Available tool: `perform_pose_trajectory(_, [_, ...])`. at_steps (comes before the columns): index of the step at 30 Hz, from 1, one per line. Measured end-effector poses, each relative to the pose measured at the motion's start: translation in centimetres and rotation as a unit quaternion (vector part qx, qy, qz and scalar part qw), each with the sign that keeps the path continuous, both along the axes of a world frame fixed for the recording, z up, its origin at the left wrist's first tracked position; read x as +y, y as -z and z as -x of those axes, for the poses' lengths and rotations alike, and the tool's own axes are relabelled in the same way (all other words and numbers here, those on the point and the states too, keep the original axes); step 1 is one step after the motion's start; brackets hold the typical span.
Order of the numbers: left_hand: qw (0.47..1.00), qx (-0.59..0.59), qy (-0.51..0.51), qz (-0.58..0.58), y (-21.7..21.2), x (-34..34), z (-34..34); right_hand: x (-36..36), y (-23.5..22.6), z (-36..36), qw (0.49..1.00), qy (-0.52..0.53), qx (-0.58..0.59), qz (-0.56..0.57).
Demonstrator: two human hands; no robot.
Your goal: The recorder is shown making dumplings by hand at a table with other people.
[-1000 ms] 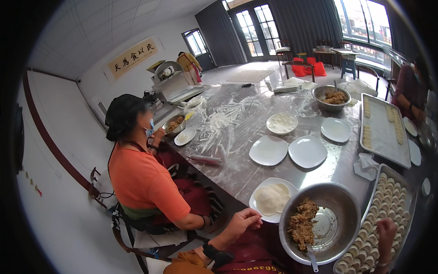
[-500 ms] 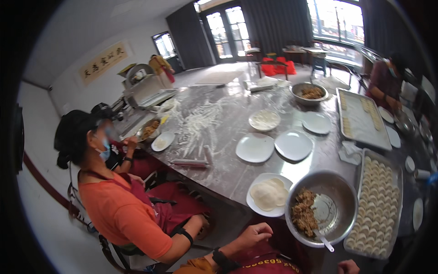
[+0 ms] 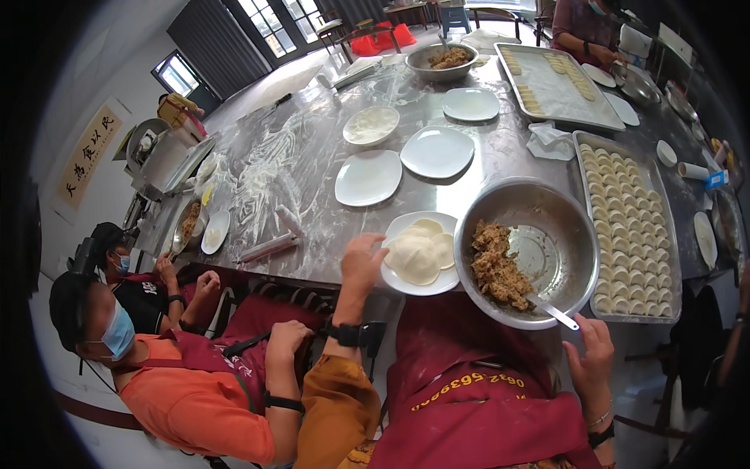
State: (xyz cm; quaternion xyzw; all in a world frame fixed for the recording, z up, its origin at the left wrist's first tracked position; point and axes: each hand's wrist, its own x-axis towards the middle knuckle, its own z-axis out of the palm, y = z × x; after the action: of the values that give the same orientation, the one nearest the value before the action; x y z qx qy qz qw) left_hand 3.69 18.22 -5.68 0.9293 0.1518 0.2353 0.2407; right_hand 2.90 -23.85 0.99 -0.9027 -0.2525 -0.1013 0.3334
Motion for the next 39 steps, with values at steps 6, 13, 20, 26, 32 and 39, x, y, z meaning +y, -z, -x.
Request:
perform_pose_trajectory(6, [0.993,0.045,0.071,-0.082,2.2,-2.4,-1.3,2.0,1.6,-1.4,0.999,-0.042,0.011,-0.002])
perform_pose_trajectory(13, [0.996,-0.039,0.032,-0.073,5.6,-5.2,-1.9,-0.4,4.6,-1.4,0.998,-0.028,0.0,-0.061])
perform_pose_trajectory(20, [0.996,-0.091,-0.025,0.012,4.3,-6.0,-2.1,-0.8,4.7,-1.6,0.998,-0.008,-0.054,-0.012])
perform_pose_trajectory(26, [0.992,-0.108,-0.069,0.001,4.1,-6.7,-2.8,-2.8,5.5,-2.7,0.997,-0.025,-0.064,-0.024])
perform_pose_trajectory(32, [0.987,-0.153,-0.036,0.02,3.7,-6.7,-2.4,-2.8,4.1,-2.5,0.995,-0.013,-0.092,-0.02])
perform_pose_trajectory(39, [0.989,-0.138,-0.016,0.048,2.8,-7.3,-1.3,-2.6,2.8,-1.9,0.998,0.028,-0.033,-0.042])
